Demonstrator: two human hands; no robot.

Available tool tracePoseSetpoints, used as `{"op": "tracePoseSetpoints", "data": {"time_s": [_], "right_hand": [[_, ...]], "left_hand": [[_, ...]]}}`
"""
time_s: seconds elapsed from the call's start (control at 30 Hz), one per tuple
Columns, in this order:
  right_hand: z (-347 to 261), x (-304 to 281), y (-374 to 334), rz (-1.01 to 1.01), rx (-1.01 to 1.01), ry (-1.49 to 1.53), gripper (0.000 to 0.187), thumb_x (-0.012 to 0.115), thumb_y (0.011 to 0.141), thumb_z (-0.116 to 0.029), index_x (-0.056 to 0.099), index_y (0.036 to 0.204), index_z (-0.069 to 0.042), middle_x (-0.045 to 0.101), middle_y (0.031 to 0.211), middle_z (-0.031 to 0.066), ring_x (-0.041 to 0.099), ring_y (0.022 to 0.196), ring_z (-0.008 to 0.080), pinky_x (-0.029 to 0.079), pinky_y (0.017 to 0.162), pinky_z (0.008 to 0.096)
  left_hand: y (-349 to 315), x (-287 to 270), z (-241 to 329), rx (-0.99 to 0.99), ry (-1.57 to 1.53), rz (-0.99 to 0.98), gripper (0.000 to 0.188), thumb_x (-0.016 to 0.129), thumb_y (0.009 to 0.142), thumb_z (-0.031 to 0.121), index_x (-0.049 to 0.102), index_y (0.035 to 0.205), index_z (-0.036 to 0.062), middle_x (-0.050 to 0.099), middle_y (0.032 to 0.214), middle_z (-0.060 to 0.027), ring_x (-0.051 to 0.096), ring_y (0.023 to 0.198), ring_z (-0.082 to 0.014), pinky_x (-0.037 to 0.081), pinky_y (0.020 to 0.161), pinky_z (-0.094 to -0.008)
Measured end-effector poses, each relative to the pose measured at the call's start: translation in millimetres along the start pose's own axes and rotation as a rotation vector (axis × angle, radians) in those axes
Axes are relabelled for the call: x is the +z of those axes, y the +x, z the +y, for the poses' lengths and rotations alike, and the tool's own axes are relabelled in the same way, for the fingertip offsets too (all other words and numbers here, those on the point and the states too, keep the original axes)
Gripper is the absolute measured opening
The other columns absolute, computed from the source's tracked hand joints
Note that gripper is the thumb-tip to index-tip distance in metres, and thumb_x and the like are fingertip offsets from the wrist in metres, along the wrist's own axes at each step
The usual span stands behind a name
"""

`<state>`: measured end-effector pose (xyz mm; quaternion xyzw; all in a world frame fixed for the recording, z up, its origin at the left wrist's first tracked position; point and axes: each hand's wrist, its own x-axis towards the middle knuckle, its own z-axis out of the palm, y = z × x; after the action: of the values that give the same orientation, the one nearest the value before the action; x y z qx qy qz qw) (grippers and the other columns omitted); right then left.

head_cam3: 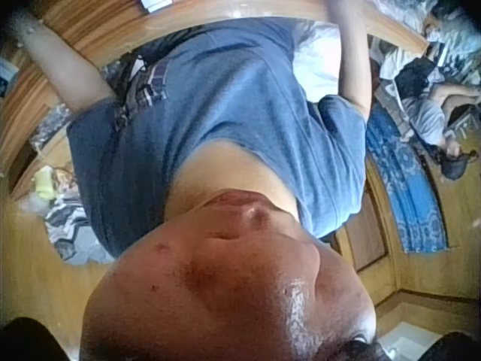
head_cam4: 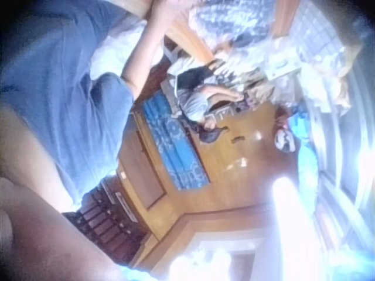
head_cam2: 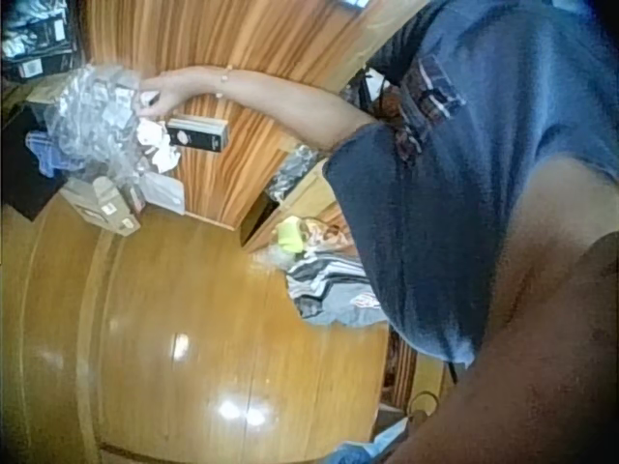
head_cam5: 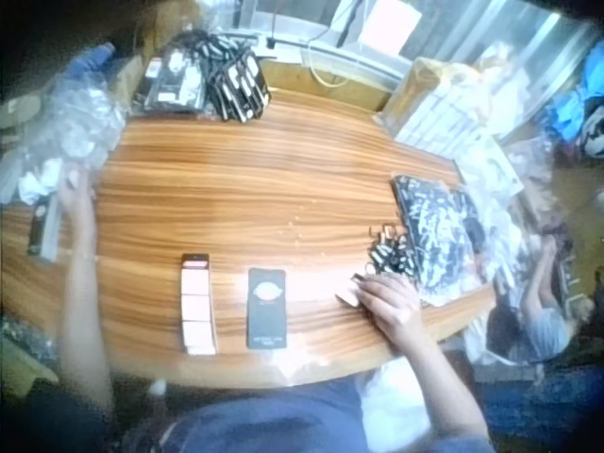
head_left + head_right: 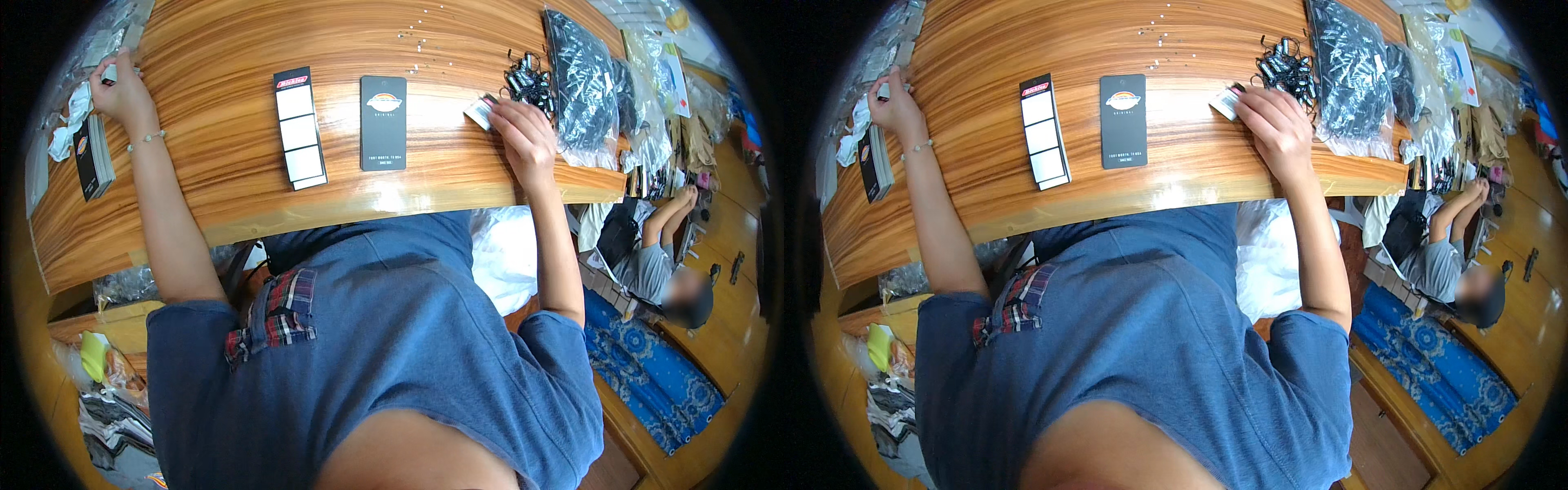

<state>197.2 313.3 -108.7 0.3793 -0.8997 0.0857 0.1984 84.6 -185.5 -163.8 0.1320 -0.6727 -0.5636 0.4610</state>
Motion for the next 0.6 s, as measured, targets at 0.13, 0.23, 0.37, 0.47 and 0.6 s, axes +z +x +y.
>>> {"op": "tracePoseSetpoints", "data": {"time_s": [0.13,0.23,0.37,0.47,0.6], "right_hand": [[1.3,-12.9,3.9,0.075,0.006,-0.072,0.022,0.060,0.062,-0.004,0.064,0.084,-0.004,0.062,0.091,0.0068,0.060,0.087,0.0227,0.048,0.071,0.0341],[-10.2,-20.7,-19.1,-0.002,0.042,-0.063,0.021,0.064,0.062,-0.006,0.065,0.083,-0.006,0.063,0.087,0.0052,0.060,0.085,0.0208,0.046,0.069,0.0324],[-10.1,-8.2,-15.6,-0.052,0.027,-0.027,0.021,0.064,0.063,-0.007,0.064,0.083,-0.005,0.062,0.086,0.0050,0.059,0.084,0.0192,0.045,0.070,0.0318],[12.5,17.6,21.4,-0.022,-0.018,-0.047,0.021,0.061,0.065,-0.005,0.064,0.086,-0.006,0.062,0.089,0.0056,0.058,0.081,0.0210,0.045,0.069,0.0326],[51.6,56.3,95.3,0.063,-0.069,-0.121,0.021,0.060,0.066,-0.004,0.064,0.086,-0.008,0.062,0.085,0.0056,0.057,0.076,0.0214,0.044,0.066,0.0320]], "left_hand": [[1.6,-3.0,-3.4,0.009,0.018,0.039,0.020,0.071,0.074,0.014,0.055,0.076,0.0033,0.051,0.063,-0.0020,0.047,0.046,-0.0078,0.041,0.041,-0.0197],[0.2,-7.8,-3.5,0.000,0.068,-0.014,0.019,0.070,0.075,0.013,0.054,0.077,0.0040,0.053,0.065,-0.0029,0.049,0.050,-0.0080,0.042,0.043,-0.0201],[-2.0,-6.4,-4.3,0.002,0.105,-0.027,0.018,0.069,0.076,0.013,0.054,0.077,0.0046,0.054,0.067,-0.0033,0.050,0.052,-0.0078,0.042,0.043,-0.0206],[-1.6,-4.4,0.6,0.005,0.109,-0.017,0.018,0.069,0.076,0.014,0.054,0.076,0.0047,0.053,0.068,-0.0025,0.048,0.049,-0.0074,0.041,0.041,-0.0205],[-0.2,-1.5,5.2,-0.023,0.054,0.000,0.019,0.070,0.075,0.015,0.054,0.076,0.0051,0.052,0.069,-0.0023,0.047,0.049,-0.0074,0.041,0.042,-0.0205]]}}
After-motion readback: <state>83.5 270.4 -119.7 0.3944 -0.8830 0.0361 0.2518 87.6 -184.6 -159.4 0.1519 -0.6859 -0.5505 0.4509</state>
